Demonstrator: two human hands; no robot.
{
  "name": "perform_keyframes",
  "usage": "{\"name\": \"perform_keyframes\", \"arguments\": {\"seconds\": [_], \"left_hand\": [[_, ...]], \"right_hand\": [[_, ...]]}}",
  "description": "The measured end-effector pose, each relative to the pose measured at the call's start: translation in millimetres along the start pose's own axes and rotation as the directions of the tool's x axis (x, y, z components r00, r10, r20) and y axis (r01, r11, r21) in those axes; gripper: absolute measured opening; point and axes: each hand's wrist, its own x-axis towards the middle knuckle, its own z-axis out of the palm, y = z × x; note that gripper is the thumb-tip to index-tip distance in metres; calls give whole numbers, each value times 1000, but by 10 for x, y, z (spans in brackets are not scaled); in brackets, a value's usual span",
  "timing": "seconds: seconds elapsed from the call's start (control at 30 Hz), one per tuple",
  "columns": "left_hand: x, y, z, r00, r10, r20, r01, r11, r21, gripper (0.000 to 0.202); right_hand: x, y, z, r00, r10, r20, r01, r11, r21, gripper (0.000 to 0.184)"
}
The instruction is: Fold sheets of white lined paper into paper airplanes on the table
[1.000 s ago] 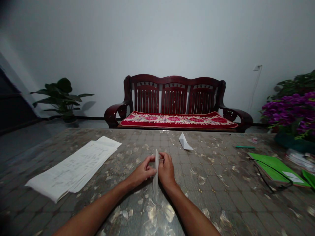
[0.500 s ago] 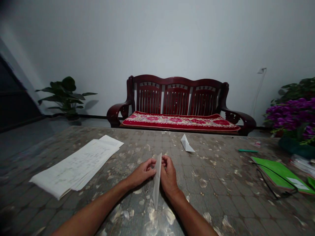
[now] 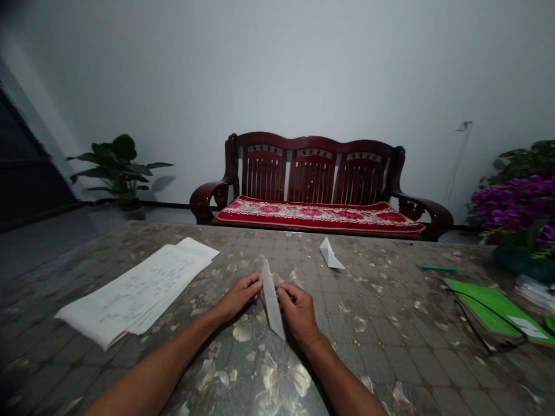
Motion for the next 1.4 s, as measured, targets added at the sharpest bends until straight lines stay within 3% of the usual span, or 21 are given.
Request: {"name": "perform_keyframes", "arguments": {"seconds": [0.2, 0.4, 0.57, 0.67, 0.77, 0.9, 1.0, 1.13, 1.4], "left_hand": [[26, -46, -3, 1000, 20, 9, -21, 999, 35, 37], [41, -73, 9, 999, 50, 4, -50, 994, 97, 37], [21, 4, 41, 992, 122, -23, -117, 981, 154, 42], [-4, 72, 61, 982, 183, -49, -167, 957, 236, 47], [-48, 132, 143, 976, 207, -68, -172, 924, 343, 50], [-135, 176, 352, 956, 213, -200, -88, 862, 499, 81], [-181, 175, 463, 932, 215, -291, -35, 854, 518, 70], [-171, 133, 469, 923, 193, -332, 10, 852, 523, 65], [-109, 58, 441, 917, 258, -305, -53, 836, 547, 60]], "right_hand": [[0, -17, -5, 992, -124, 15, 125, 978, -164, 23], [-30, -123, -51, 957, -279, 78, 285, 856, -431, 30], [-29, -207, -79, 972, -223, 72, 224, 800, -556, 38], [-31, -234, -79, 982, -156, 106, 188, 778, -600, 28], [-48, -229, -57, 971, -164, 173, 237, 740, -629, 25], [-65, -177, -7, 949, -249, 191, 313, 708, -633, 30], [-55, -136, 17, 940, -291, 177, 335, 704, -626, 32], [-23, -114, 14, 943, -307, 127, 316, 716, -623, 35], [32, -164, -11, 980, -168, 110, 196, 678, -708, 43]]}}
